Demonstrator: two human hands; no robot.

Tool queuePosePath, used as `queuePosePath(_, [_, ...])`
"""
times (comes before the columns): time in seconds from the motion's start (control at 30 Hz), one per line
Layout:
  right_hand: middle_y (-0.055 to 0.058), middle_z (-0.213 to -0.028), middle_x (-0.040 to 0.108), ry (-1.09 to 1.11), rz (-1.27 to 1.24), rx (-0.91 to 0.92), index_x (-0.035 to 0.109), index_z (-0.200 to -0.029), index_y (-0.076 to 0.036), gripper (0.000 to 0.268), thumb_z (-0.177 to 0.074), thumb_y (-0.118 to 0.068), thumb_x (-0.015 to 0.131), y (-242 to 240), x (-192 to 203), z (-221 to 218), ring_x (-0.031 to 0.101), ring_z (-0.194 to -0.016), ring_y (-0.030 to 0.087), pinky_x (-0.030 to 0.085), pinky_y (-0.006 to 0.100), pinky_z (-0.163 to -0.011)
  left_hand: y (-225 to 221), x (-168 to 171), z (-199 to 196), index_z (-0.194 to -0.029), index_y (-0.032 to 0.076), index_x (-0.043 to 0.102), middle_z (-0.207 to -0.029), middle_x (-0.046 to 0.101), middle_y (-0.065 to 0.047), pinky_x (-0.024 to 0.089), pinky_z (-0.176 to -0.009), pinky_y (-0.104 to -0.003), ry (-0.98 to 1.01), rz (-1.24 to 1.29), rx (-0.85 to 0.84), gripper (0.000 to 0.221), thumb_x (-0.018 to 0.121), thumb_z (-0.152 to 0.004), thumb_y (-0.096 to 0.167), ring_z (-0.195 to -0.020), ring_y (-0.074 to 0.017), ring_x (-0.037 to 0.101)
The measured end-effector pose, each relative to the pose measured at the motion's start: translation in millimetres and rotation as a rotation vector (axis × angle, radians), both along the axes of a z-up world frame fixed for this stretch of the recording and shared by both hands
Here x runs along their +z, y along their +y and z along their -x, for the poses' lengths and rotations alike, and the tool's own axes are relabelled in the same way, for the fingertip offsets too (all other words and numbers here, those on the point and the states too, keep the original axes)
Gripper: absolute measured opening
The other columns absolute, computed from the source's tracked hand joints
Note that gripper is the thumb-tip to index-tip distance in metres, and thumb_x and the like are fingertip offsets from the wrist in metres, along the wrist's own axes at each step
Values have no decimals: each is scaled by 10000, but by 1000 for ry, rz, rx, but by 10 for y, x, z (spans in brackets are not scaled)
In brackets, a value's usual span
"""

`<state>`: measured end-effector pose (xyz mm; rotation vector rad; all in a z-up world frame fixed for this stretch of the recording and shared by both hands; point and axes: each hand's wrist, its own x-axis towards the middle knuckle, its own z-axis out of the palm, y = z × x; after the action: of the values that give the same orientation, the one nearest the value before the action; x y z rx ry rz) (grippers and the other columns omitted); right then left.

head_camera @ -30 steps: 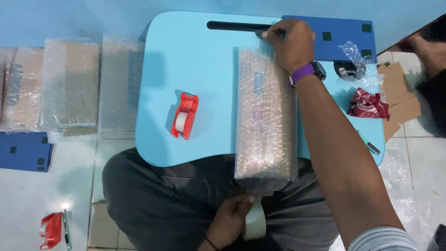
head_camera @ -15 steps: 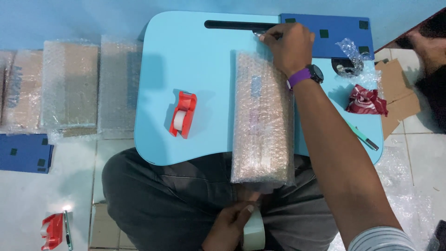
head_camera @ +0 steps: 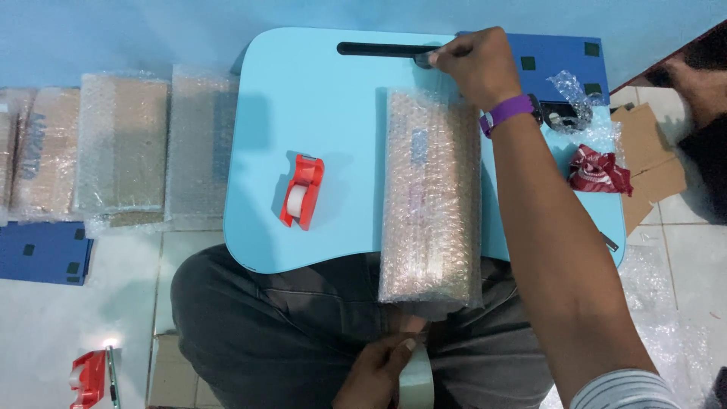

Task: Wrapping a cardboard item with bubble wrap and securing it with adhesive tape on a small portable desk.

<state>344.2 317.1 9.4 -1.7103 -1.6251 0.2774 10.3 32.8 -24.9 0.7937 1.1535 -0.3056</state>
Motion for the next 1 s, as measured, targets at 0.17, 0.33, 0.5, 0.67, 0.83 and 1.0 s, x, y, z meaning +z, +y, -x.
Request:
queuePosePath(0.17, [28, -767, 774, -132, 128, -183, 854, -881, -144, 109, -841, -234, 901, 59, -153, 30, 629, -622, 185, 432, 472, -751, -53, -67, 20, -1386, 101, 661, -1324, 740, -63, 492, -1049, -292, -131, 0, 151, 463, 521, -1026, 357, -1171, -127, 690])
queuePosePath(0.33, [30, -751, 764, -266, 152, -238, 856, -875, -181, 175, -811, -327, 928, 144, -267, -7, 611, -639, 248, 344, 520, -767, 12, 92, 19, -1402, 140, 656, -1386, 698, -49, 442, -1103, -316, -51, 10, 108, 485, 504, -1026, 407, -1250, -138, 648])
queuePosePath(0.5, [37, -736, 761, -293, 146, -237, 849, -828, -166, 186, -807, -319, 952, 157, -272, -12, 636, -627, 279, 324, 765, -873, -57, 28, 38, -1335, 103, 714, -1118, 747, -7, 509, -873, -229, -127, -65, 169, 442, 529, -1021, 353, -910, -83, 630])
queuePosePath(0.67, [25, -676, 700, -397, 81, -226, 751, -763, -170, 318, -746, -354, 1010, 232, -326, -137, 609, -606, 275, 349, 564, -851, -46, 104, 11, -1333, 122, 710, -1300, 751, -25, 492, -1040, -267, -31, -35, 142, 450, 553, -1003, 383, -1143, -112, 686])
queuePosePath(0.83, [27, -715, 710, -442, 33, -231, 726, -815, -159, 331, -748, -336, 998, 198, -307, -121, 631, -636, 274, 353, 522, -832, 4, 190, 9, -1409, 147, 643, -1345, 704, -43, 478, -1062, -311, 2, 25, 33, 488, 518, -1020, 414, -1196, -132, 674])
queuePosePath(1.0, [-4, -771, 702, -412, -310, -182, 716, -897, -118, 209, -884, -166, 918, -381, 84, 197, 616, -650, 238, 368, 436, -677, -266, -213, 63, -1339, 95, 719, -1151, 762, -22, 525, -900, -222, -99, -65, 173, 429, 643, -975, 308, -965, -78, 649])
